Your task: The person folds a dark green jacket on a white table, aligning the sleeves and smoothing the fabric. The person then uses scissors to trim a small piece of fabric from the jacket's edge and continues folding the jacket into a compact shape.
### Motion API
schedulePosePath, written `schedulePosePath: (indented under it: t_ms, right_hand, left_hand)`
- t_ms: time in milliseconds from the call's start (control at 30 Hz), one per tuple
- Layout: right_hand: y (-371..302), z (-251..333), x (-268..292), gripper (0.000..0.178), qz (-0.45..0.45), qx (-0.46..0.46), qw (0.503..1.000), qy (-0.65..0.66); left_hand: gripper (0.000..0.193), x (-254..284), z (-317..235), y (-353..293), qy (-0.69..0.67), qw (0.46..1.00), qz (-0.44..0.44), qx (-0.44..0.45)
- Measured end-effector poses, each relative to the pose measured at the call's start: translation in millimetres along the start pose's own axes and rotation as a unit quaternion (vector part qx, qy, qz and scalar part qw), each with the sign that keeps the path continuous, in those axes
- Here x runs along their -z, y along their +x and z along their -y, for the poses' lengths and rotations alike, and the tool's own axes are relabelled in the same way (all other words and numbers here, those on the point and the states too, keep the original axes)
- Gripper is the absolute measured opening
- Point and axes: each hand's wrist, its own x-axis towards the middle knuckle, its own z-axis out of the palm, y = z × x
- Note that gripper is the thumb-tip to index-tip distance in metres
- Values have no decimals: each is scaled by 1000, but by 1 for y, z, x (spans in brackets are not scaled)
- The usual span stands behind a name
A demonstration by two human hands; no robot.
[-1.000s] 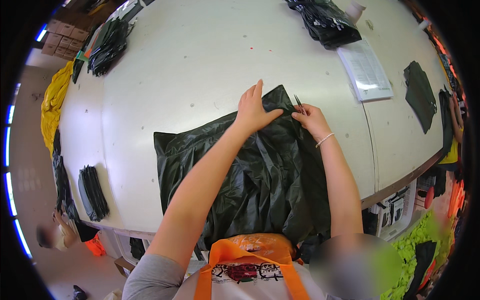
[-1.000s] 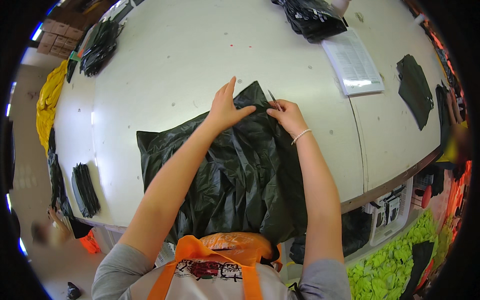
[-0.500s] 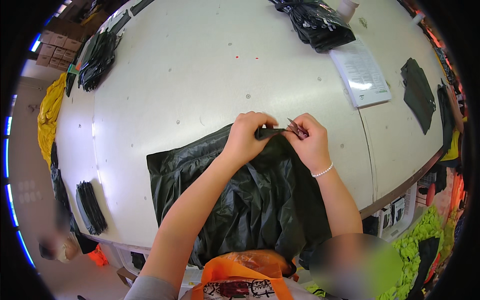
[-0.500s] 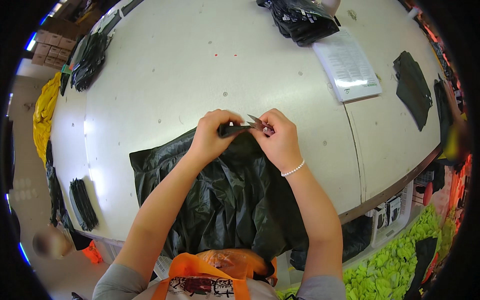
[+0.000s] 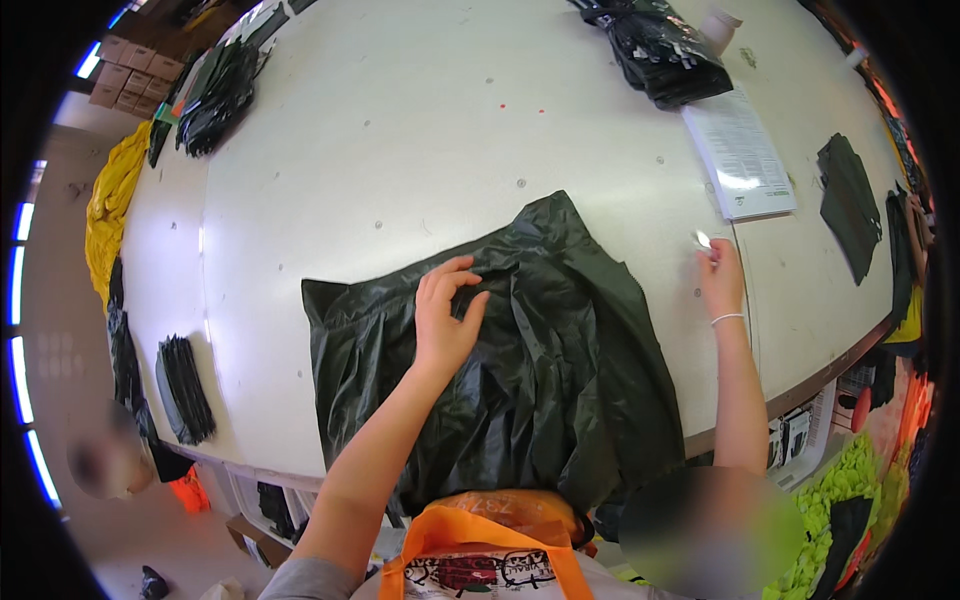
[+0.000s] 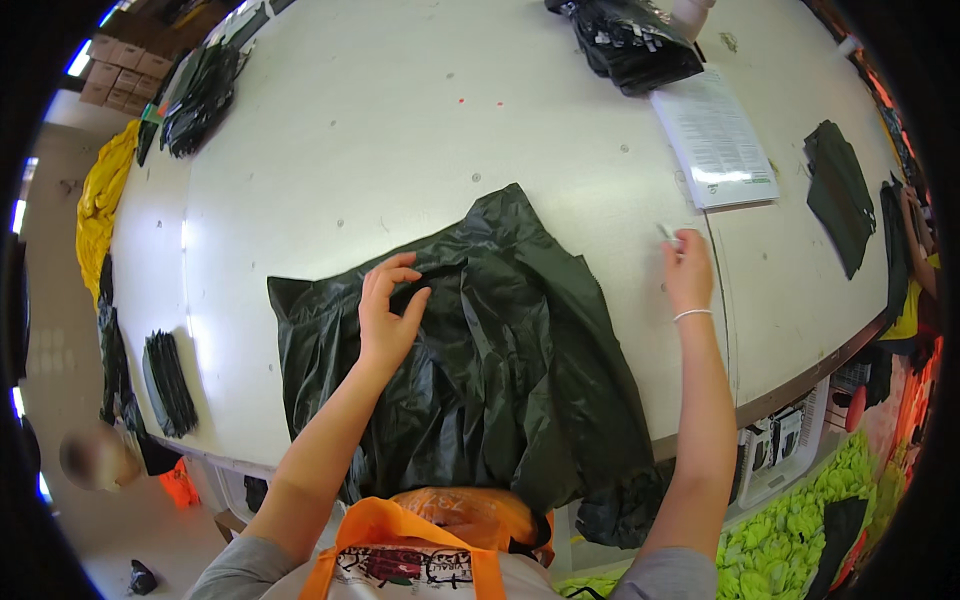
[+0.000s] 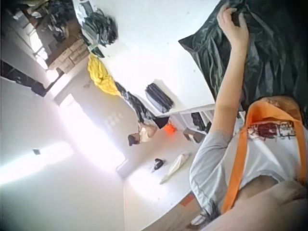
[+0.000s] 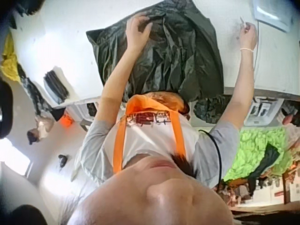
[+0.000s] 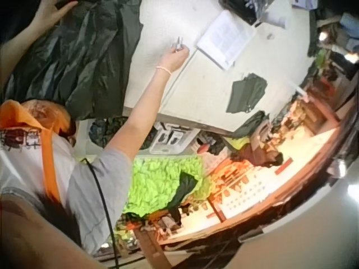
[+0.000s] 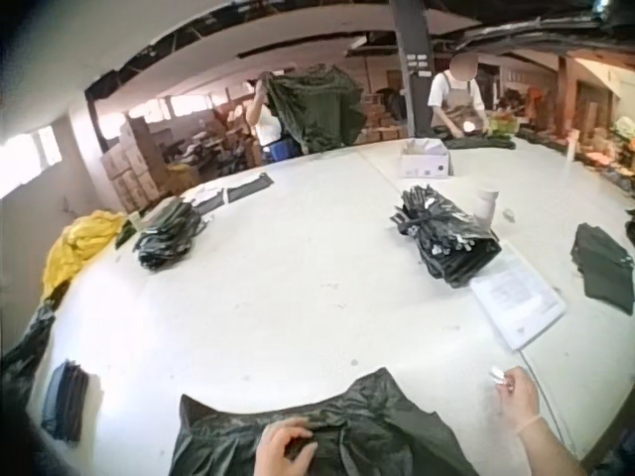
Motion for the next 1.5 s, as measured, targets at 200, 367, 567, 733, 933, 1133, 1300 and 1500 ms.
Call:
schedulePosePath:
  t_ms: [200,367,567,733,933,1133,1300,1500]
  right_hand:
    - [-16,39,-6,31,86,-115,989,45]
    - [-16,98,-61,25,254,-122,873,399]
    - [-32,171,-60,10,152,85,936,306]
    - [-88,206,-33,20,84,313,933,156]
    - [-97,199,-25,12,140,80,930,331]
    - [-83,207,-28,9,206,80,906,361]
    - [-77,214,-37,8,229,118,893,370]
    - [-75,219,-39,21,224,233,909,262]
  left_hand:
    - [20,-4,13,-34,-26,999,30,34]
    - [18,-16,-9,-15,-65,993,99,29]
    - [20,-25,-17,6,-210,939,164,217]
    - [27,-27,-27,32,-399,793,169,429]
    - [19,-25,-19,18,-472,761,135,425]
    - [16,-20,-28,21,-451,779,122,418]
    - [16,-17,-34,25,-425,799,123,407]
    - [17,-16,-37,28,-382,824,136,395]
